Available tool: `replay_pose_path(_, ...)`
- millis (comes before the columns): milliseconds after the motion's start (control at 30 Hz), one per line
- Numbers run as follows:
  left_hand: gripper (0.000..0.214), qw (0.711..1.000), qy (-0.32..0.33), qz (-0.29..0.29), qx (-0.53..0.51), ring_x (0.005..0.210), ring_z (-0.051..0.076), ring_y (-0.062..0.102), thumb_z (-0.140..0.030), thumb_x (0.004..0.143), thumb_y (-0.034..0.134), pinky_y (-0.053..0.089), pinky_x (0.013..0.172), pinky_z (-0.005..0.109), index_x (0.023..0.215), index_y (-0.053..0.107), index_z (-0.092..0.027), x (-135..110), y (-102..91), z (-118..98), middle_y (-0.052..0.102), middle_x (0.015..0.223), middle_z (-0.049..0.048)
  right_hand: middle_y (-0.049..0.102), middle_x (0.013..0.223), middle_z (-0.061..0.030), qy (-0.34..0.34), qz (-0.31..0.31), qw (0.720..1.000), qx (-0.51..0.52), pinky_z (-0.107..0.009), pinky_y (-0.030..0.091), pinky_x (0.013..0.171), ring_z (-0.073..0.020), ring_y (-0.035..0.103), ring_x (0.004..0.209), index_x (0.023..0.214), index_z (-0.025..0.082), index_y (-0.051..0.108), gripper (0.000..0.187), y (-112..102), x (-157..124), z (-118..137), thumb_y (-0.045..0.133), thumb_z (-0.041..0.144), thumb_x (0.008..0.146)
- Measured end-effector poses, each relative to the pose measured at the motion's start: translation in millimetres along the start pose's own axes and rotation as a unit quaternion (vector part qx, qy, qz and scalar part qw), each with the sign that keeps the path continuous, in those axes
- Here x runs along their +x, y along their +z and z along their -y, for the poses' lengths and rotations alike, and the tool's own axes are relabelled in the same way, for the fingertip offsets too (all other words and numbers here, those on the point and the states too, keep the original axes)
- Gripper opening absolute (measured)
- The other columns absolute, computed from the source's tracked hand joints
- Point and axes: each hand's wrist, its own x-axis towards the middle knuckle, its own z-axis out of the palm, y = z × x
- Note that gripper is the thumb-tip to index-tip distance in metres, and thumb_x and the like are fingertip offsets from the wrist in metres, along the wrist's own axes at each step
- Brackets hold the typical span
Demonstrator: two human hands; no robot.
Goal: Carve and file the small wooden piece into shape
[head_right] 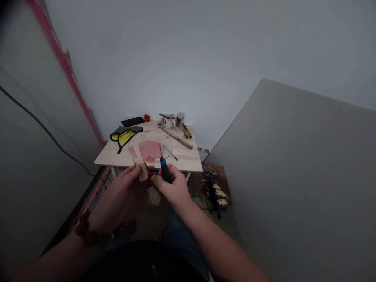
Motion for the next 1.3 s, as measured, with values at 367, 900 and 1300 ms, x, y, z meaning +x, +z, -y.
replay_pose_path(367,0.029,0.999,0.002,0.026,0.025,0.109,0.027,0.081,-0.030,0.094,0.087,0.066,0.090,0.033,0.120,0.085,-0.018,0.5,-17.5,-0.9,0.085,0.127,0.0143,0.077,0.086,-0.0004,-0.067,0.033,0.994,-0.084,-0.033,0.058,0.072,-0.0226,0.071,0.077,0.099,0.025,0.079,0.018,-5.5,12.6,19.9,0.080,0.036,0.085)
replay_pose_path(900,0.021,0.960,-0.216,0.100,-0.148,0.053,0.009,0.043,-0.033,0.117,0.067,0.045,0.055,0.022,0.102,0.068,-0.017,-6.6,-18.8,-9.2,0.045,0.070,-0.0079,0.086,0.135,-0.0117,-0.275,0.125,0.875,-0.378,-0.043,0.062,0.101,-0.0328,0.082,0.119,0.154,0.028,0.074,0.050,-54.8,31.3,29.5,0.076,0.046,0.108)
replay_pose_path(1300,0.042,0.974,-0.164,0.061,-0.141,0.048,0.007,0.030,-0.033,0.121,0.058,0.038,0.049,0.020,0.082,0.047,-0.021,-13.8,-5.5,-12.5,0.040,0.068,-0.0080,0.081,0.102,-0.0098,-0.282,0.144,0.814,-0.486,-0.037,0.051,0.078,-0.0270,0.072,0.088,0.146,0.022,0.074,0.040,-53.2,12.2,15.7,0.066,0.047,0.116)
